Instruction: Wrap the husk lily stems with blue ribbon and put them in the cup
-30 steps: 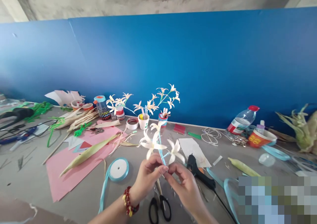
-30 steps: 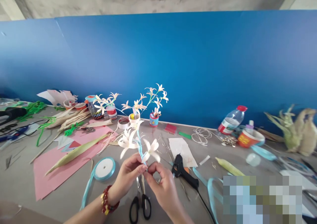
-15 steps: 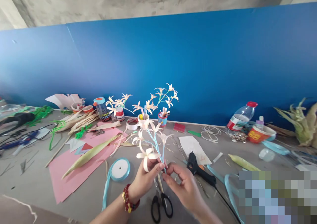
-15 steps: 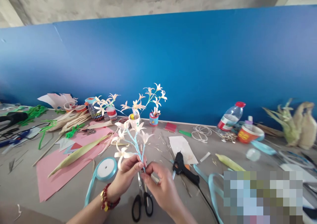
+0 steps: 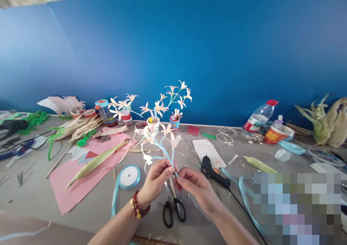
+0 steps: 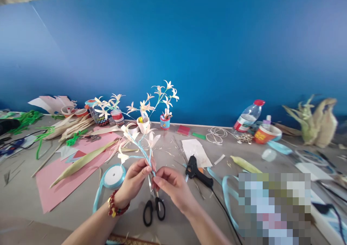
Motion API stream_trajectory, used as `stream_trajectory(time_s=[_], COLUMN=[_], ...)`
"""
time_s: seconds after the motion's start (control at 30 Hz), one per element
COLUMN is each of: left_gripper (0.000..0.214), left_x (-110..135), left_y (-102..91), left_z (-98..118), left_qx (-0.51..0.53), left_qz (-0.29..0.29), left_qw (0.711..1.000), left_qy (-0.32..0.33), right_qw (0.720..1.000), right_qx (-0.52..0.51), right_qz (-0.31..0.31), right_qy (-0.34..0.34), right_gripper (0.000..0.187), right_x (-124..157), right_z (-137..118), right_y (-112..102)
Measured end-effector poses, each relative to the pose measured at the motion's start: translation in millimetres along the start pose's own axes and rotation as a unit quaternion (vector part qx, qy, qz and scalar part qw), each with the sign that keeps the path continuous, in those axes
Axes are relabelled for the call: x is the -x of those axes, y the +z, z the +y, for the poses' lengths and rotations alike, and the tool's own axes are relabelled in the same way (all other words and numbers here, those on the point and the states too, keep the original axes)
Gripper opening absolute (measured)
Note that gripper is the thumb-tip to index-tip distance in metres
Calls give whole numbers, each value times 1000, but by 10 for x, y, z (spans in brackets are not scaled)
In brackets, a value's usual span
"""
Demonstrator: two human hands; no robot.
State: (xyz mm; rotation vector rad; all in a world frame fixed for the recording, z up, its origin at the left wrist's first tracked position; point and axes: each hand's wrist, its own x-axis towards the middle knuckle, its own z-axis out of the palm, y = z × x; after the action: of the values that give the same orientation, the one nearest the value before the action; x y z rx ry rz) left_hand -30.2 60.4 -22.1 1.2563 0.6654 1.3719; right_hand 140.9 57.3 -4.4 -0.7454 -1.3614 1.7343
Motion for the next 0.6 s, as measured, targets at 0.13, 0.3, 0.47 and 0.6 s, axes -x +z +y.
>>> stream_trajectory(time_s=[0.13, 0.3, 0.47, 0.6], left_gripper=[21, 21, 22, 24], left_x=[2, -5, 12, 15], left_y=[15, 10, 25, 51], left_z=[12, 18, 8, 20], left_qx=[36, 31, 41, 78], left_qz=[-28, -12, -4, -27], left_qw=[999, 999, 999, 996], left_qy=[-15, -3, -16, -29], right_qw=[989, 990, 992, 999], right_qx=[-131, -123, -96, 28], right_qz=[-35, -30, -43, -28], right_qy=[54, 65, 75, 4], right_gripper=[38, 30, 35, 45], right_x=[-27, -37, -8, 4], right_z=[36, 44, 58, 16], right_y=[-42, -24, -18, -64])
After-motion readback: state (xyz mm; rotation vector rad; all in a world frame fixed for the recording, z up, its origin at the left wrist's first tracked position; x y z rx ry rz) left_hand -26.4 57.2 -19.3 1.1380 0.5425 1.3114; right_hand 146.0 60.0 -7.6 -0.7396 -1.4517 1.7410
